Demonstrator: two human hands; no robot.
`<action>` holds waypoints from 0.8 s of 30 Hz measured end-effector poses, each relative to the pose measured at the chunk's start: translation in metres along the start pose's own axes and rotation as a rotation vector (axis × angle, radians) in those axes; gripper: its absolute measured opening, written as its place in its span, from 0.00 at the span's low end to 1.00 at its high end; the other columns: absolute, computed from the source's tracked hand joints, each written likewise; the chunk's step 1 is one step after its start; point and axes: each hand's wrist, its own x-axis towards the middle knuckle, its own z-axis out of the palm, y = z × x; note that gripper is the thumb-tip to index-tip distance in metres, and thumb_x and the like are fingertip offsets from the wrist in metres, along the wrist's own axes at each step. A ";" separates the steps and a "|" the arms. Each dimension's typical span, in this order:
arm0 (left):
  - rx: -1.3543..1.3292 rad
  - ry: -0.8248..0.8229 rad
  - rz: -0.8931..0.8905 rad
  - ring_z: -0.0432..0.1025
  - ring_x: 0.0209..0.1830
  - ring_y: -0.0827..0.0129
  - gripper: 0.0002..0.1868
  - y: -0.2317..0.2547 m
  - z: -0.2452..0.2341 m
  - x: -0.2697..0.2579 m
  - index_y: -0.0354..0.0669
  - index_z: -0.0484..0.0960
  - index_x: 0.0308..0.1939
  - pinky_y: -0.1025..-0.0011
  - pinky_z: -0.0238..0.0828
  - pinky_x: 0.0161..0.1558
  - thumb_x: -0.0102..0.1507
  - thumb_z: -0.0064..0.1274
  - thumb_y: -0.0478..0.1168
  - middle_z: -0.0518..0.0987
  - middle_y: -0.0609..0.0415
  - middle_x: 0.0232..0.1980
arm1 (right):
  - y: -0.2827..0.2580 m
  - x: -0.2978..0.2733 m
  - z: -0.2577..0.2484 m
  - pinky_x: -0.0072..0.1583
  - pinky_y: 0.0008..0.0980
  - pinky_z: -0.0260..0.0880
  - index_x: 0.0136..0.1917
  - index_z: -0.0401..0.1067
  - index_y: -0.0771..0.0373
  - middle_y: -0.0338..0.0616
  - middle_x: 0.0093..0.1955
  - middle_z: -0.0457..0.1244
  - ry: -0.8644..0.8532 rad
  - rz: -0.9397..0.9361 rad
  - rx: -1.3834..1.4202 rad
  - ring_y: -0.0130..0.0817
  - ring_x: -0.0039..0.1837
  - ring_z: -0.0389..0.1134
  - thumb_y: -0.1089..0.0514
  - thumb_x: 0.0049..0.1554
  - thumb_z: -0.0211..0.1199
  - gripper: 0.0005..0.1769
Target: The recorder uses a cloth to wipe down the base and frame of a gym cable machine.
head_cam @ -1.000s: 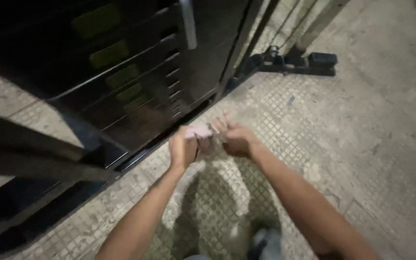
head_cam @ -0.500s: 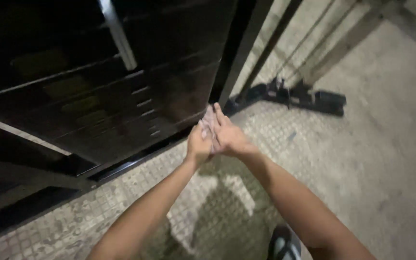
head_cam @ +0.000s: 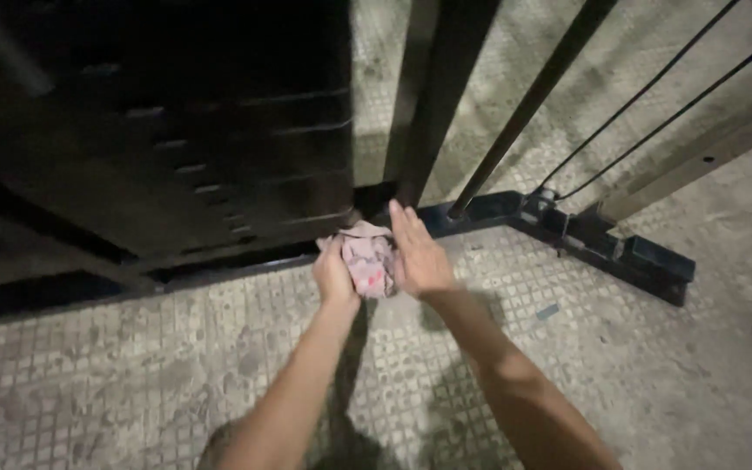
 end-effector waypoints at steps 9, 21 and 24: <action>1.726 -0.417 0.819 0.71 0.57 0.42 0.33 0.035 0.097 -0.025 0.34 0.70 0.61 0.49 0.68 0.53 0.52 0.56 0.39 0.75 0.36 0.57 | 0.084 -0.058 -0.011 0.47 0.56 0.73 0.83 0.33 0.69 0.78 0.81 0.33 0.113 0.313 0.180 0.80 0.57 0.64 0.60 0.54 0.59 0.53; 1.975 -0.490 0.721 0.67 0.70 0.49 0.45 0.013 0.078 0.001 0.28 0.58 0.80 0.51 0.67 0.63 0.61 0.52 0.44 0.65 0.40 0.73 | 0.088 -0.056 0.000 0.45 0.58 0.71 0.84 0.31 0.64 0.80 0.82 0.28 0.048 0.296 0.273 0.80 0.52 0.65 0.58 0.57 0.57 0.51; 1.841 -0.170 1.500 0.68 0.68 0.40 0.51 -0.012 0.093 0.058 0.25 0.60 0.64 0.45 0.68 0.65 0.41 0.57 0.49 0.65 0.32 0.69 | 0.087 -0.049 0.006 0.46 0.58 0.72 0.84 0.30 0.63 0.78 0.82 0.30 0.105 0.221 0.174 0.81 0.57 0.65 0.55 0.58 0.60 0.53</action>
